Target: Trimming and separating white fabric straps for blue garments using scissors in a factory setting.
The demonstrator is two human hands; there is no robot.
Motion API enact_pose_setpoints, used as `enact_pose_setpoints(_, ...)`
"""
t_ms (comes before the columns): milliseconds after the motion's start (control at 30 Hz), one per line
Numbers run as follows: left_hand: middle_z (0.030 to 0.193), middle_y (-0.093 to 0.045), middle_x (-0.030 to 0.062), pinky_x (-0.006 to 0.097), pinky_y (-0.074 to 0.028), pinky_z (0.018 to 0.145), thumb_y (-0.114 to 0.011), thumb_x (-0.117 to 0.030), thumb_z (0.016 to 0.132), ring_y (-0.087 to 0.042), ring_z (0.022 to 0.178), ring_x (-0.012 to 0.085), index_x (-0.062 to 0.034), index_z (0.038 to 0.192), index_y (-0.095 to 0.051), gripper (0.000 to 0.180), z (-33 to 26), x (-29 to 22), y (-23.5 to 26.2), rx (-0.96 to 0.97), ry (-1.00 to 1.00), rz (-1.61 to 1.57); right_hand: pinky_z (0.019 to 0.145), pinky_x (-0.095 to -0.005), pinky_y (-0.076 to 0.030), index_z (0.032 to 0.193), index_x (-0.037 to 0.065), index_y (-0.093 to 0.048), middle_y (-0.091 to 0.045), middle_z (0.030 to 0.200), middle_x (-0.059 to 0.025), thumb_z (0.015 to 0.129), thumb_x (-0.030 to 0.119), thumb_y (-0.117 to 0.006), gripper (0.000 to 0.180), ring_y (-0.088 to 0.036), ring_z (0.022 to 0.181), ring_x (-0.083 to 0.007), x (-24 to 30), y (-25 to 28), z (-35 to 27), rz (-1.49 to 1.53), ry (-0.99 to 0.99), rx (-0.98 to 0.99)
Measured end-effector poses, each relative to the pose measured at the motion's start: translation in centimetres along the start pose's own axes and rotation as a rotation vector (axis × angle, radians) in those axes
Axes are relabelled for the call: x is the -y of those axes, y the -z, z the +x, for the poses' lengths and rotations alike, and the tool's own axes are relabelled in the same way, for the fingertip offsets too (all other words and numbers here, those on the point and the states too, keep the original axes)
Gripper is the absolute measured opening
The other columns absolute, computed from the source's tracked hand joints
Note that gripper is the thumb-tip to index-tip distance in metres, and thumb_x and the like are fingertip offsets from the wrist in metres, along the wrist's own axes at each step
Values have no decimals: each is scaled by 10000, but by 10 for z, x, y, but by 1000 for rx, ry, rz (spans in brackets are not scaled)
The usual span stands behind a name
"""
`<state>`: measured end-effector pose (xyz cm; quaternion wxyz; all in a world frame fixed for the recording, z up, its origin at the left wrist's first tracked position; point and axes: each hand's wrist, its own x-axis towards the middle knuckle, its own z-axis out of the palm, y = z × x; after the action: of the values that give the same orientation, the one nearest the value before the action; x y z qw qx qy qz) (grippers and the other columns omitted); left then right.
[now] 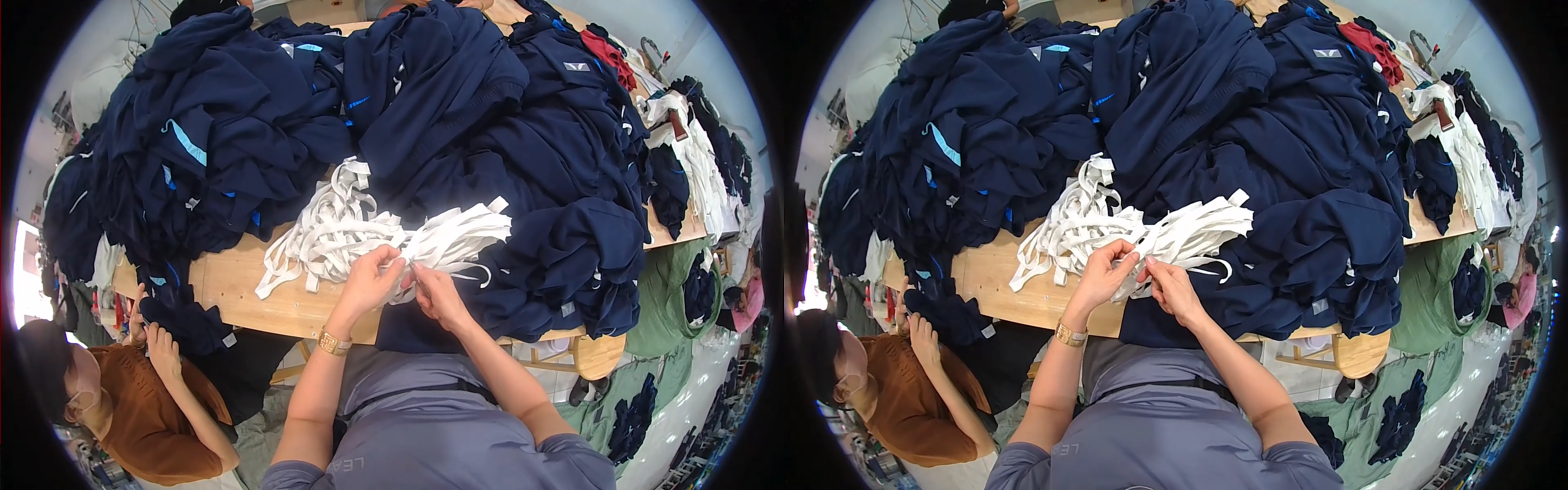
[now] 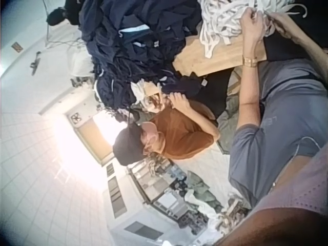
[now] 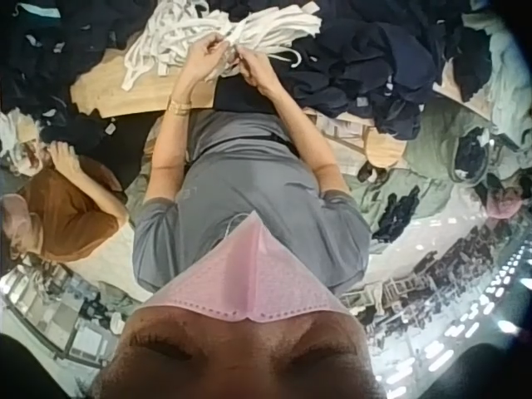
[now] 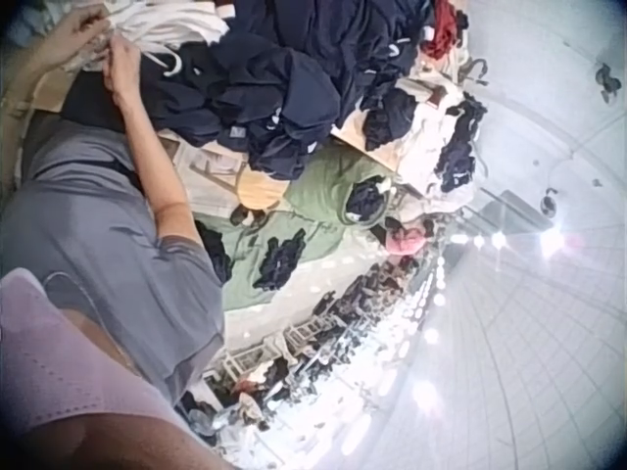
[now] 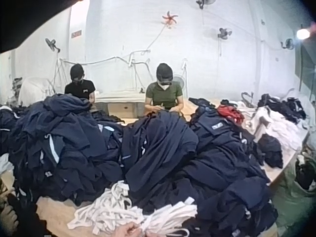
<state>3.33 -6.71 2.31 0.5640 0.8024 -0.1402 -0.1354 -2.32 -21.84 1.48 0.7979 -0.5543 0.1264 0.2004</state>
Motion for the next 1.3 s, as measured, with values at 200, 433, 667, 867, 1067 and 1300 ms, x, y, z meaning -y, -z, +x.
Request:
enact_pose_setpoints(200, 711, -575, -11, 199, -385, 587, -578, -159, 850, -459, 639, 36, 3, 822, -574, 164, 0, -5, 2, 79, 63, -38, 304, -188, -180, 747, 56, -553, -331, 416, 53, 912, 438, -428, 435, -256, 305, -30, 4, 3, 4, -32, 16, 7)
enact_pose_setpoints(433, 723, -594, 24, 229, -424, 568, -579, -196, 833, -491, 624, 68, 6, 838, -585, 202, 3, 4, 4, 148, 56, -108, 318, -200, -136, 695, 67, -530, -297, 424, 77, 903, 405, -478, 400, -226, 320, -17, 3, 6, 6, -24, 12, 9)
enact_pose_setpoints(667, 736, -590, 19, 231, -420, 626, -581, -195, 832, -498, 687, 68, 4, 816, -583, 200, 6, 4, 12, 248, 110, -134, 322, -203, -136, 676, 72, -518, -295, 429, 84, 900, 413, -484, 409, -218, 327, -14, 10, 8, 6, -65, -38, 56)
enact_pose_setpoints(867, 735, -594, 28, 244, -425, 647, -590, -202, 824, -513, 697, 83, 3, 830, -596, 205, 7, -5, 14, 305, 116, -76, 324, -203, -135, 720, 70, -538, -300, 431, 86, 905, 396, -481, 378, -230, 335, -12, 7, 13, 10, -127, 28, 57)
enact_pose_setpoints(1067, 817, -580, 38, 258, -444, 679, -628, -122, 798, -540, 741, 111, -11, 956, -555, 207, 9, -18, -1, 179, -126, 15, 446, -206, -334, 829, 47, -594, -490, 626, 33, 864, 281, -566, 239, -437, 542, -37, 13, 11, 5, -234, 267, -163)
enact_pose_setpoints(1300, 691, -480, -33, 185, -327, 513, -614, -103, 825, -388, 572, 41, 0, 873, -585, 117, 2, -9, 28, 62, -84, 13, 542, -241, -350, 777, 28, -491, -441, 653, 27, 858, 193, -565, 198, -390, 620, -58, 27, -2, 26, -219, 642, -204)
